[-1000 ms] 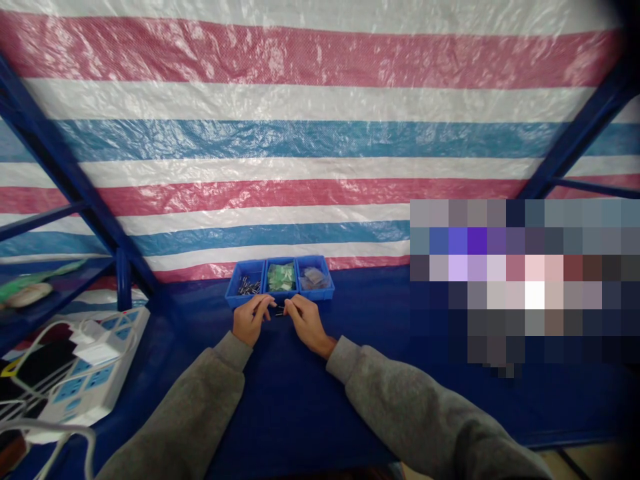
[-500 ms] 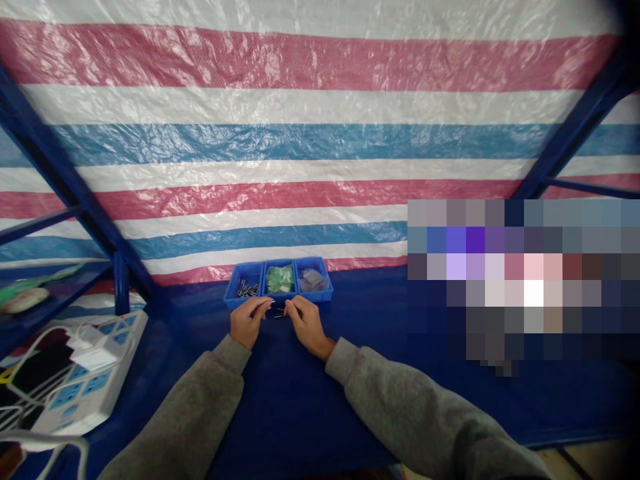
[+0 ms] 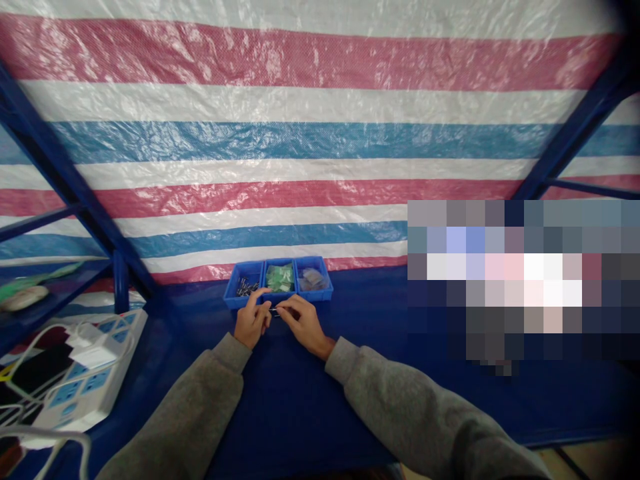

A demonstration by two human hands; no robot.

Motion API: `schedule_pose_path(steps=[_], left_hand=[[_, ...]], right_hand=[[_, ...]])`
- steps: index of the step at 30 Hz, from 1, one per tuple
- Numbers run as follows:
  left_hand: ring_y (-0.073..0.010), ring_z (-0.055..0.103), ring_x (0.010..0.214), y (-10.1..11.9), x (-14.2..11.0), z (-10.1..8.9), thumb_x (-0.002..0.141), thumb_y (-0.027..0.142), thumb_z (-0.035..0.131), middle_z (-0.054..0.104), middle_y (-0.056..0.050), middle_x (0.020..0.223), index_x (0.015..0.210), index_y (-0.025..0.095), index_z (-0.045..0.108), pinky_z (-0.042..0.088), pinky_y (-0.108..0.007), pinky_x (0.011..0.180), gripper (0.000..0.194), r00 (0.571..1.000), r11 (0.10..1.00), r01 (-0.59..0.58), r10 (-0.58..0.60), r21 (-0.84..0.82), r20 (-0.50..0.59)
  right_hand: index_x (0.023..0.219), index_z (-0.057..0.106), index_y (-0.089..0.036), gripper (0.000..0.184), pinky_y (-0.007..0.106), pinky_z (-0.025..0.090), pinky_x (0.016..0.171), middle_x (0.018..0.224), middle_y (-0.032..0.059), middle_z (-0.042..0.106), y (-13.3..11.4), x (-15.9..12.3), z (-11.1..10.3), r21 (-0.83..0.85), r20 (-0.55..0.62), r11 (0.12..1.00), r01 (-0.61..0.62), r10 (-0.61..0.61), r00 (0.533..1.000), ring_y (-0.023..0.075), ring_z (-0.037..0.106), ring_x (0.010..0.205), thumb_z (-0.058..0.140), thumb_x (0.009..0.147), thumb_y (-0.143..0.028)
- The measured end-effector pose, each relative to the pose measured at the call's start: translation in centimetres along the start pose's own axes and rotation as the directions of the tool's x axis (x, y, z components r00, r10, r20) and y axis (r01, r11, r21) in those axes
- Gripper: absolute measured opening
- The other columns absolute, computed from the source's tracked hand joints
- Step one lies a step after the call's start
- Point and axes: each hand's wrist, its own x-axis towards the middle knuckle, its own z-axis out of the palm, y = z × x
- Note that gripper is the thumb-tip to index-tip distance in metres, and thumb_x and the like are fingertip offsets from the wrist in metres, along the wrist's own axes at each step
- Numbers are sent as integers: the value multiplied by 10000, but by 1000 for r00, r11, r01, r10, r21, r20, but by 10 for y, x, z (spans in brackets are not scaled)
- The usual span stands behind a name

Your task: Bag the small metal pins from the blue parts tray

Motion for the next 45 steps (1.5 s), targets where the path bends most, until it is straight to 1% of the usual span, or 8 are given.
schedule_pose_path(steps=[7, 15, 21, 26, 29, 36, 41, 45], left_hand=[[-63, 457, 348, -4, 1, -2, 862, 374, 455, 521, 79, 488, 1149, 171, 490, 379, -164, 388, 353, 1000, 999, -21, 21, 26, 12], [-67, 505, 447, -17, 5, -2, 788, 330, 593, 641, -26, 729, 796, 149, 665, 437, -196, 463, 195, 981, 979, -172, 180, 112, -66], [-72, 546, 518, -11, 3, -3, 800, 281, 583, 641, -76, 934, 903, 157, 675, 479, -203, 496, 186, 958, 962, -262, 269, 79, -99], [-88, 555, 483, -8, 2, -4, 859, 295, 486, 625, -2, 645, 954, 162, 628, 451, -182, 462, 216, 983, 989, -142, 146, 43, -110], [-80, 528, 461, -7, 3, -4, 871, 304, 463, 618, 6, 661, 974, 167, 607, 440, -185, 463, 224, 986, 989, -121, 130, 86, -108], [-167, 594, 868, -6, 6, -3, 887, 284, 430, 638, -59, 974, 1079, 205, 618, 456, -280, 802, 280, 959, 917, -265, 283, 297, -17], [-117, 570, 594, -14, 5, -3, 847, 317, 506, 616, 4, 694, 1015, 178, 597, 458, -227, 624, 235, 976, 954, -183, 206, 239, -73], [-91, 523, 496, -13, 3, -4, 835, 310, 524, 528, 62, 536, 1005, 179, 556, 426, -197, 572, 217, 978, 966, -153, 179, 207, -109]], right_hand=[[773, 633, -181, 237, 238, 377, 613, 703, 12, 545, -2, 0, 0, -22, -21, 1000, 3, -4, 1000, 126, 492, 639, 482, 880, -329], [685, 569, -163, 327, 223, 362, 624, 667, 5, 543, -1, 3, -1, -45, -76, 999, -28, 24, 997, 116, 500, 638, 383, 920, -294], [596, 525, -162, 393, 214, 341, 592, 588, -14, 503, 2, 2, 2, -99, -48, 995, -28, 23, 999, 98, 474, 565, 379, 923, -323], [556, 491, -162, 422, 216, 317, 552, 534, -25, 469, 3, 2, 2, -134, -94, 988, -79, 67, 993, 90, 448, 515, 375, 925, -332], [563, 497, -160, 420, 215, 316, 553, 536, -27, 463, 2, 1, 1, -126, -111, 989, -78, 64, 992, 90, 450, 520, 374, 926, -331], [630, 551, -162, 392, 221, 341, 587, 599, -11, 513, -1, 0, -1, -98, -159, 993, -71, 54, 986, 106, 476, 574, 365, 927, -338], [794, 602, -165, 313, 229, 373, 632, 725, 17, 582, -3, 1, -2, -59, -183, 996, -74, 62, 981, 129, 518, 663, 368, 923, -326], [835, 609, -169, 269, 231, 379, 620, 740, 21, 579, -4, 1, 0, -54, -94, 998, -34, 29, 995, 130, 507, 653, 408, 908, -332]])
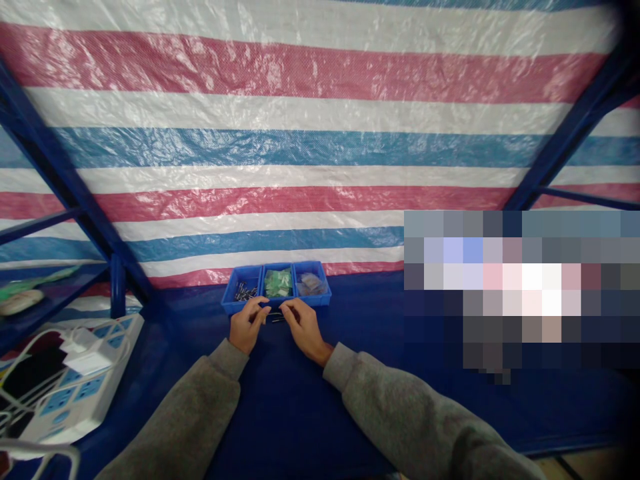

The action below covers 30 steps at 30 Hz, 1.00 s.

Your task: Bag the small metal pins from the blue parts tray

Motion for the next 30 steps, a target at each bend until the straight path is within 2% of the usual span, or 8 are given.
schedule_pose_path(steps=[5, 12, 17, 22, 25, 27, 30], left_hand=[[-80, 488, 451, 3, 0, -1, 827, 305, 537, 501, 76, 489, 980, 179, 554, 401, -186, 539, 199, 1000, 1000, 0, 0, -20, -27], [-68, 436, 410, 4, -1, -1, 837, 299, 525, 459, 85, 447, 963, 179, 569, 371, -176, 488, 179, 1000, 999, 7, -7, -32, 9], [-62, 437, 398, 4, -1, -2, 843, 298, 512, 458, 80, 436, 963, 178, 591, 368, -163, 452, 187, 999, 996, 49, -48, -68, 21], [-69, 479, 425, 0, 1, 1, 803, 345, 565, 624, 10, 647, 1051, 163, 569, 405, -176, 405, 307, 991, 957, 132, -122, -258, 55], [-80, 514, 462, -6, 1, 4, 778, 363, 594, 665, -48, 787, 1051, 148, 591, 424, -187, 393, 348, 990, 943, 140, -131, -300, 50], [-79, 512, 459, -9, 1, 6, 774, 369, 597, 661, -47, 778, 1026, 146, 610, 416, -185, 382, 337, 991, 946, 137, -129, -293, 46], [-70, 488, 432, -8, 2, 5, 779, 363, 590, 603, 8, 622, 908, 154, 627, 395, -176, 388, 248, 991, 961, 133, -122, -244, 57]], right_hand=[[797, 603, -175, 212, 228, 370, 599, 700, 7, 539, 2, -2, 3, -3, 122, 997, 74, -73, 990, 119, 475, 615, 468, 881, -314], [781, 580, -170, 212, 224, 358, 596, 697, 1, 522, 4, -1, 3, 8, 156, 997, 80, -80, 985, 111, 458, 611, 460, 884, -311], [661, 513, -166, 295, 214, 329, 567, 634, -22, 475, 2, -1, 2, 10, 227, 997, 71, -72, 971, 96, 422, 573, 411, 900, -305], [613, 440, -174, 368, 209, 318, 544, 591, -34, 430, 2, -1, 2, 30, 170, 999, -9, 4, 985, 91, 397, 549, 336, 927, -334], [621, 427, -180, 383, 206, 315, 521, 561, -39, 423, 4, -2, 2, 54, 135, 996, -74, 66, 989, 92, 394, 532, 308, 935, -365], [625, 430, -180, 389, 205, 317, 517, 557, -39, 426, 6, -3, 2, 65, 135, 994, -84, 74, 988, 92, 397, 526, 302, 936, -376], [628, 438, -179, 387, 206, 313, 514, 562, -38, 435, 7, -3, 3, 70, 153, 994, -81, 70, 986, 90, 402, 519, 306, 936, -372]])
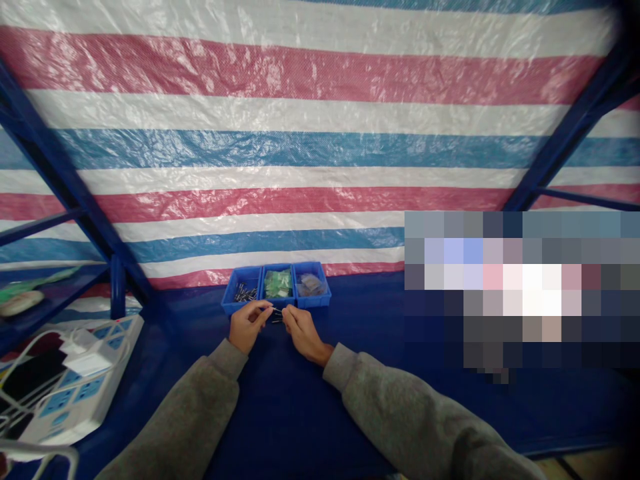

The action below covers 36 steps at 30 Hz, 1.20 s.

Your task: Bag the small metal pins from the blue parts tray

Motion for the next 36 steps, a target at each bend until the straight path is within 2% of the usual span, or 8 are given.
schedule_pose_path(steps=[6, 9, 15, 19, 23, 26, 29, 36], left_hand=[[-69, 423, 408, 15, -4, 1, 849, 348, 490, 441, 70, 473, 768, 164, 534, 348, -182, 422, 206, 998, 998, -3, 0, 61, 59], [-64, 384, 398, 18, -6, 1, 861, 357, 463, 397, 73, 451, 652, 168, 473, 324, -183, 423, 281, 1000, 996, -4, 2, 95, 22], [-65, 378, 402, 16, -6, -2, 856, 337, 467, 390, 57, 428, 513, 170, 410, 320, -189, 434, 385, 996, 976, -37, 53, 214, -70], [-72, 409, 407, 18, -6, -4, 863, 339, 457, 412, 47, 417, 479, 170, 438, 343, -195, 451, 420, 994, 960, -74, 94, 271, -63], [-81, 471, 440, 19, -5, -4, 864, 338, 462, 516, 32, 482, 618, 168, 593, 396, -197, 496, 327, 988, 948, -149, 155, 281, 2], [-82, 519, 483, 17, -6, -2, 837, 333, 515, 649, -18, 706, 782, 166, 654, 435, -209, 523, 224, 978, 941, -200, 207, 274, 5], [-86, 542, 493, 13, -6, -1, 820, 323, 543, 678, -55, 850, 861, 168, 664, 458, -222, 518, 201, 974, 941, -215, 227, 260, -16], [-87, 555, 471, 15, -6, 1, 827, 309, 520, 685, -33, 766, 891, 175, 666, 475, -209, 507, 209, 986, 962, -154, 165, 227, -29]], right_hand=[[571, 459, -168, 436, 207, 318, 547, 537, -41, 429, -3, 3, -2, -54, 14, 998, 23, -22, 1000, 86, 426, 515, 304, 940, -341], [682, 541, -165, 352, 203, 344, 580, 617, -28, 507, -7, 3, -3, -63, -2, 997, 44, -44, 999, 96, 471, 573, 350, 924, -334], [782, 585, -166, 254, 206, 368, 573, 661, -14, 542, -11, 0, -3, -60, 50, 993, 99, -96, 994, 103, 459, 573, 422, 895, -324], [762, 593, -168, 272, 215, 385, 603, 685, 0, 567, -9, 0, -3, -59, 40, 993, 103, -101, 994, 112, 491, 607, 410, 902, -312], [735, 587, -168, 314, 217, 395, 638, 682, 0, 577, -8, 2, -2, -56, 3, 995, 81, -81, 997, 116, 522, 632, 380, 917, -317], [712, 582, -168, 329, 211, 389, 628, 664, -5, 573, -5, 3, -2, -62, -9, 995, 81, -82, 997, 112, 527, 622, 372, 922, -312], [710, 593, -171, 334, 211, 388, 621, 660, -4, 587, -2, 3, 0, -79, 9, 993, 82, -81, 997, 114, 540, 618, 381, 921, -320], [733, 640, -177, 332, 214, 376, 584, 655, -4, 621, 4, 4, 2, -151, -30, 988, 23, -28, 999, 117, 548, 592, 412, 906, -345]])
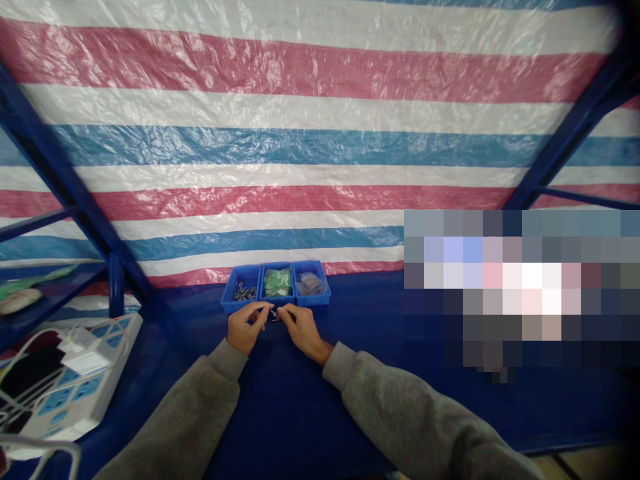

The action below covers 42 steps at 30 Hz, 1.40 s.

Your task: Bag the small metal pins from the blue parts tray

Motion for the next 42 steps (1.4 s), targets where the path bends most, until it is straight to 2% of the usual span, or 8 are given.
schedule_pose_path(steps=[3, 8, 13, 18, 23, 31, 36, 42], left_hand=[[-92, 570, 484, 0, 1, 1, 816, 308, 531, 681, -18, 734, 877, 181, 672, 477, -208, 525, 199, 1000, 999, 21, -20, 29, -20], [-93, 542, 446, -7, 6, -6, 801, 328, 546, 616, 22, 565, 866, 175, 670, 435, -201, 488, 207, 969, 986, 101, -68, 129, -237], [-87, 537, 454, -13, 9, -9, 798, 350, 538, 613, 21, 579, 857, 171, 667, 425, -193, 487, 228, 962, 977, 137, -93, 161, -257], [-86, 529, 443, -14, 7, -7, 802, 355, 541, 622, 15, 586, 866, 165, 661, 420, -193, 476, 234, 968, 982, 115, -76, 152, -241], [-85, 538, 455, -12, 7, -6, 803, 349, 541, 642, 8, 617, 844, 166, 662, 419, -187, 475, 224, 979, 980, 101, -67, 173, -194], [-93, 557, 492, -10, 6, -2, 820, 365, 528, 686, -21, 751, 934, 170, 659, 448, -198, 502, 260, 996, 993, 90, -90, 70, -5], [-113, 574, 533, -13, 5, 2, 795, 376, 566, 687, -33, 761, 905, 168, 675, 453, -210, 511, 259, 991, 996, 87, -89, 27, 96], [-102, 545, 523, -13, 5, 1, 801, 372, 557, 642, -14, 683, 792, 160, 649, 432, -201, 519, 231, 992, 997, 78, -80, 24, 95]], right_hand=[[736, 633, -186, 286, 223, 355, 558, 631, -5, 607, 4, 1, 2, -75, -63, 996, -45, 40, 997, 120, 521, 559, 444, 887, -338], [707, 603, -191, 272, 230, 335, 553, 617, -5, 584, 5, 1, 1, -168, -164, 979, -117, 90, 982, 125, 506, 552, 438, 883, -317], [803, 594, -204, 135, 233, 353, 578, 661, -10, 576, -6, -6, -1, -287, 17, 958, 22, -18, 1000, 128, 523, 590, 507, 841, -300], [839, 589, -204, 128, 253, 362, 577, 871, 39, 593, -11, -12, 1, -515, 244, 842, 160, -35, 969, 155, 553, 682, 607, 762, -304], [803, 564, -182, 24, 261, 378, 650, 881, 63, 590, -7, -9, 3, -570, 259, 796, 203, -61, 964, 185, 544, 820, 550, 812, -200], [824, 551, -182, 153, 217, 376, 592, 648, -18, 575, 6, 1, -1, -159, 29, 986, -49, 55, 998, 119, 534, 584, 429, 900, -234], [766, 594, -176, 192, 210, 394, 562, 642, -13, 584, 6, 3, -3, 104, -89, 993, -60, 69, 994, 118, 538, 580, 489, 861, -306], [775, 621, -169, 195, 203, 392, 497, 618, -17, 586, 1, 2, -2, 226, -68, 971, -79, 96, 993, 98, 503, 493, 531, 832, -332]])
